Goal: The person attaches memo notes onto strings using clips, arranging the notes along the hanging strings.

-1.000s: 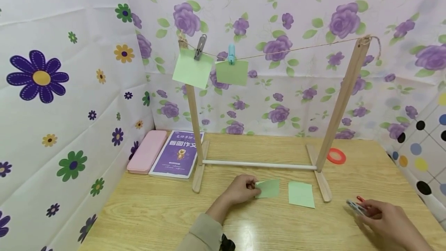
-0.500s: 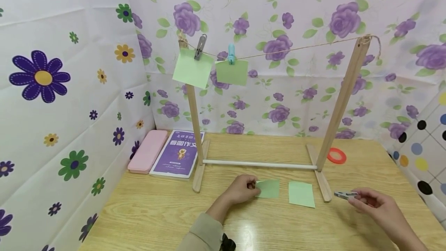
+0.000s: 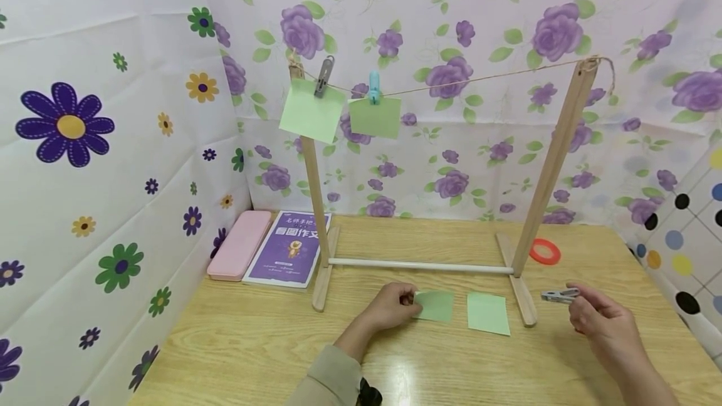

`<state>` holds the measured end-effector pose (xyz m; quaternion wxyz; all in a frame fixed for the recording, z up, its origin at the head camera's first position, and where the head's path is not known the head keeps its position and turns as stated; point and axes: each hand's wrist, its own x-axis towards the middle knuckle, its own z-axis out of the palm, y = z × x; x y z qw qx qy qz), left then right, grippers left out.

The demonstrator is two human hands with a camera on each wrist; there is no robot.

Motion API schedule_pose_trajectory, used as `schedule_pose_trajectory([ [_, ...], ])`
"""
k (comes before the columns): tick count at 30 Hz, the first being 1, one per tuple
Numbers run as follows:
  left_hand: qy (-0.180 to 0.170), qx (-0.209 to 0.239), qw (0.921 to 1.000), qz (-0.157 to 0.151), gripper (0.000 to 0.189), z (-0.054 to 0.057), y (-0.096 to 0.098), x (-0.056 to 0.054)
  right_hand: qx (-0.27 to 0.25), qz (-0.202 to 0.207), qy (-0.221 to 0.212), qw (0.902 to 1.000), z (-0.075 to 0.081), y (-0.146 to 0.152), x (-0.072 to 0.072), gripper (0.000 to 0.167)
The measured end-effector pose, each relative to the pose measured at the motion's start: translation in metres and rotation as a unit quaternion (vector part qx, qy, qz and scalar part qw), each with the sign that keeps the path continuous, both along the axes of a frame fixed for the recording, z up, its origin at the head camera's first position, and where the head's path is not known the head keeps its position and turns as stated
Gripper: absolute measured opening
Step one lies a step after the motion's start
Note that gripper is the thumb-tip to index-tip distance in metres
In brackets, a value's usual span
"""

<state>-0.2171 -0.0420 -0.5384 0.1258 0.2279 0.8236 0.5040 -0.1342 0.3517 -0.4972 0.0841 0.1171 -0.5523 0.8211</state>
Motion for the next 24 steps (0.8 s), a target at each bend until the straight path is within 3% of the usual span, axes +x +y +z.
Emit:
schedule_pose_trajectory([
  [4,-0.002,0.001,1.0000,0.004,0.007,0.000,0.000,0.000,-0.057,0.035,0.015,0.9977,0.003,-0.008,-0.004,0.037],
  [9,0.000,0.015,0.9998,0.015,0.019,0.000,0.001,0.001,-0.070,0.060,0.007,0.9958,0.010,-0.014,-0.008,0.039],
  [15,-0.022,0.058,0.9955,0.071,0.024,0.003,0.003,0.001,-0.086,0.050,0.012,0.9949,0.017,-0.021,-0.012,0.038],
  [24,-0.103,0.185,0.9640,0.161,0.015,0.018,0.004,-0.010,-0.124,0.079,0.062,0.9871,0.030,-0.026,-0.020,0.037],
])
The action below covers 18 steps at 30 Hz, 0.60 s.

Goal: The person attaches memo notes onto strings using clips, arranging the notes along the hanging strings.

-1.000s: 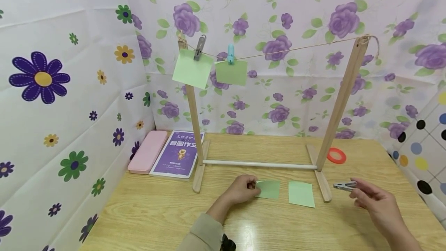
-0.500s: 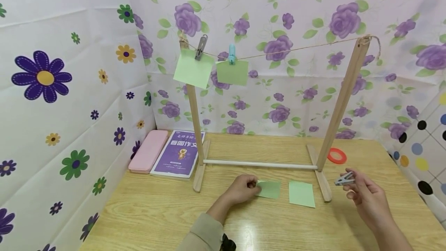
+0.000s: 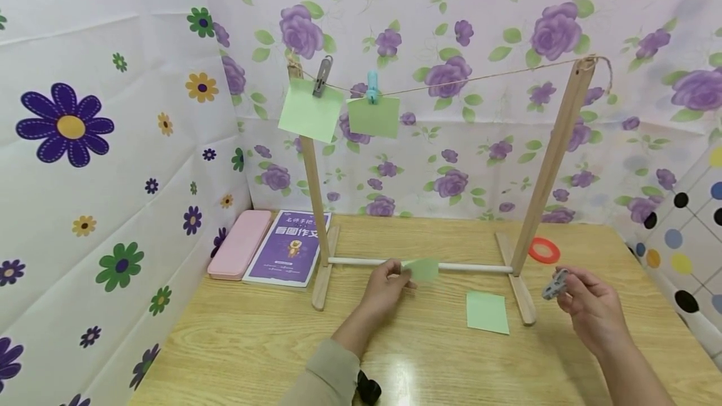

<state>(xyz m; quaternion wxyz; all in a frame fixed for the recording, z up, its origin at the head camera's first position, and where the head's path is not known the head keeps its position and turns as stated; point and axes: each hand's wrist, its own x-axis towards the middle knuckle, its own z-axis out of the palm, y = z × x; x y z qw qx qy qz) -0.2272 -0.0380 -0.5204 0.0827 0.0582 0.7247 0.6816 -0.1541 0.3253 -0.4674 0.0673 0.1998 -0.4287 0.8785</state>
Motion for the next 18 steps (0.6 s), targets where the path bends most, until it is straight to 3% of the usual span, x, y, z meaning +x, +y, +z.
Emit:
schedule_pose_trajectory([
  [8,0.008,0.068,0.9934,0.092,0.019,0.035,0.001,-0.011,-0.006,0.043,0.051,0.9977,0.024,-0.010,-0.013,0.035],
  [13,0.013,0.118,0.9871,0.108,0.027,0.054,0.003,-0.015,-0.004,0.032,0.063,0.9975,0.046,-0.021,-0.022,0.032],
  [18,0.002,0.141,0.9829,0.118,0.027,0.064,0.006,-0.017,0.028,0.032,0.077,0.9961,0.066,-0.030,-0.032,0.032],
])
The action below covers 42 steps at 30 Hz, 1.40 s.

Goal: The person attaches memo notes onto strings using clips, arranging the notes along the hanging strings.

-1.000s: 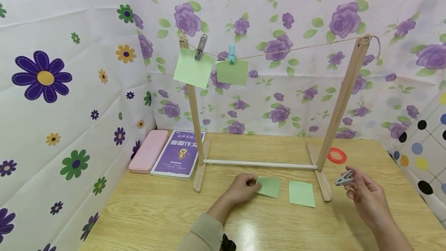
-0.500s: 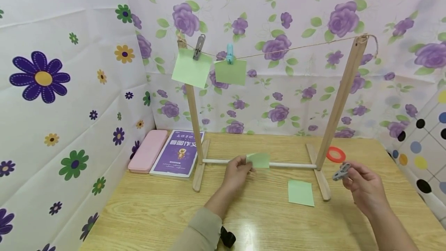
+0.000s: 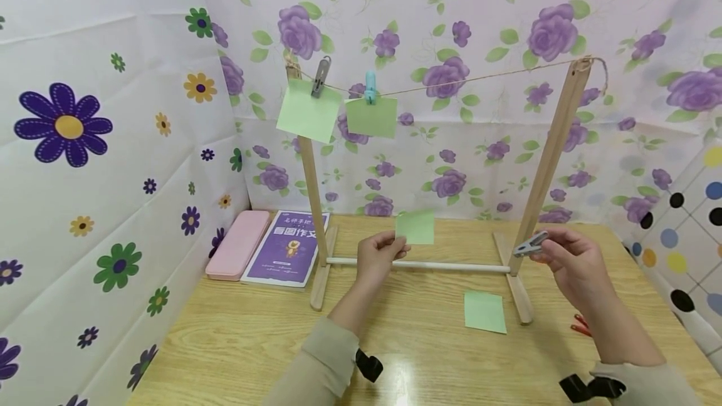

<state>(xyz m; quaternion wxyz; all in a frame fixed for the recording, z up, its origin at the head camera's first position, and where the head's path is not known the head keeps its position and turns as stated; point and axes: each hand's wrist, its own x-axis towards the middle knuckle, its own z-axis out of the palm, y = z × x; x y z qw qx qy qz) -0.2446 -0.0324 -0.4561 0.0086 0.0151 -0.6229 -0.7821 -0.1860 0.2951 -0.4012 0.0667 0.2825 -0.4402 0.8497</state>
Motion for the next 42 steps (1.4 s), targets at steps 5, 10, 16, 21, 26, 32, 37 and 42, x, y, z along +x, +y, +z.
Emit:
schedule_pose_trajectory([
  [5,0.004,0.010,0.9999,0.013,0.024,0.008,0.001,-0.001,0.040,-0.017,0.023,0.9988,0.020,-0.005,-0.009,0.029],
  [10,0.016,0.025,0.9994,0.017,0.023,0.020,0.001,-0.003,0.055,-0.041,0.054,0.9961,0.049,-0.003,-0.015,0.026],
  [16,0.034,0.045,0.9981,0.023,0.024,0.037,0.001,-0.006,0.066,-0.058,0.084,0.9926,0.083,-0.006,-0.022,0.019],
  [21,0.047,0.046,0.9975,0.025,0.022,0.047,0.001,-0.009,0.056,-0.043,0.114,0.9910,0.105,-0.013,-0.032,0.014],
  [26,0.074,0.053,0.9957,0.019,0.019,0.059,0.004,-0.011,0.069,-0.059,0.127,0.9877,0.127,-0.025,-0.039,0.008],
  [32,0.083,0.077,0.9932,0.028,0.018,0.079,0.010,-0.013,0.099,-0.072,0.142,0.9822,0.156,-0.042,-0.045,0.007],
  [37,0.108,0.112,0.9871,0.040,0.017,0.094,0.016,-0.014,0.163,-0.134,0.156,0.9650,0.180,-0.059,-0.046,0.002],
  [42,0.122,0.139,0.9822,0.035,0.017,0.108,0.024,-0.010,0.187,-0.149,0.191,0.9521,0.198,-0.072,-0.050,0.006],
])
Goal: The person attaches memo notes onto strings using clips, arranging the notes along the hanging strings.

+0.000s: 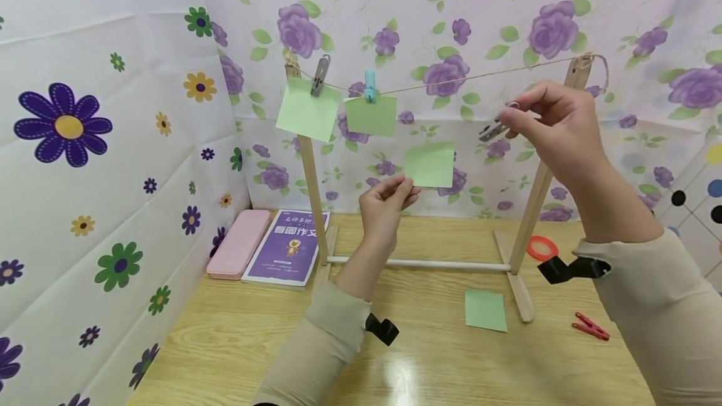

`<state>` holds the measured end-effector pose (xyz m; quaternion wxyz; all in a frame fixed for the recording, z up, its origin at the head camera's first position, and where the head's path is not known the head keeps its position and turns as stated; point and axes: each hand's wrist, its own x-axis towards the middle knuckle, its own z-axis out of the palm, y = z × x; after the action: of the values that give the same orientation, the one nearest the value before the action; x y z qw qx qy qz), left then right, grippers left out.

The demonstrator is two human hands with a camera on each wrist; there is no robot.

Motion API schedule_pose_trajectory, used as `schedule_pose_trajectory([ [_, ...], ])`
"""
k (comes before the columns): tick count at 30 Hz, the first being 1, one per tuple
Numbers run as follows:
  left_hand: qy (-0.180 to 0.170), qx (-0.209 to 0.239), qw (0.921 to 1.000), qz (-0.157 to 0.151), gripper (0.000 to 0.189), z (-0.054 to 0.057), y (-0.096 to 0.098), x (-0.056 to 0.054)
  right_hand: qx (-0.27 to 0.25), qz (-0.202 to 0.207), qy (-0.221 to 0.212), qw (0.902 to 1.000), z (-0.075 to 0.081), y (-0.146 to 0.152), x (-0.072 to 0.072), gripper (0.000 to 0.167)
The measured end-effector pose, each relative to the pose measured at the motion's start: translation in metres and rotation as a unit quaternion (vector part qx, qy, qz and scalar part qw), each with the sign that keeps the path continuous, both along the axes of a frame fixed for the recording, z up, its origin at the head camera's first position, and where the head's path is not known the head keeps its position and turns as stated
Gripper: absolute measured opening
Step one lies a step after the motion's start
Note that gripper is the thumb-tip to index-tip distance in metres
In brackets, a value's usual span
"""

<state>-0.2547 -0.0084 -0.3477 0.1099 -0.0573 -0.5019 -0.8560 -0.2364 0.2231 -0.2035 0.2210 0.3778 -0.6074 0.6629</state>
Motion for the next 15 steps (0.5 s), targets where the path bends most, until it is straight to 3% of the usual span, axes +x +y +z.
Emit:
schedule_pose_trajectory([
  [8,0.025,0.024,0.9993,0.015,0.012,0.020,0.007,0.003,0.049,-0.014,0.089,0.9948,0.039,-0.023,-0.004,0.008],
  [12,0.030,0.032,0.9989,0.018,0.011,0.029,0.008,0.004,0.114,-0.104,0.122,0.9805,0.060,-0.033,-0.005,0.008],
  [15,0.029,0.040,0.9987,0.015,0.011,0.035,0.009,0.005,0.178,-0.189,0.129,0.9571,0.072,-0.040,-0.007,0.011],
])
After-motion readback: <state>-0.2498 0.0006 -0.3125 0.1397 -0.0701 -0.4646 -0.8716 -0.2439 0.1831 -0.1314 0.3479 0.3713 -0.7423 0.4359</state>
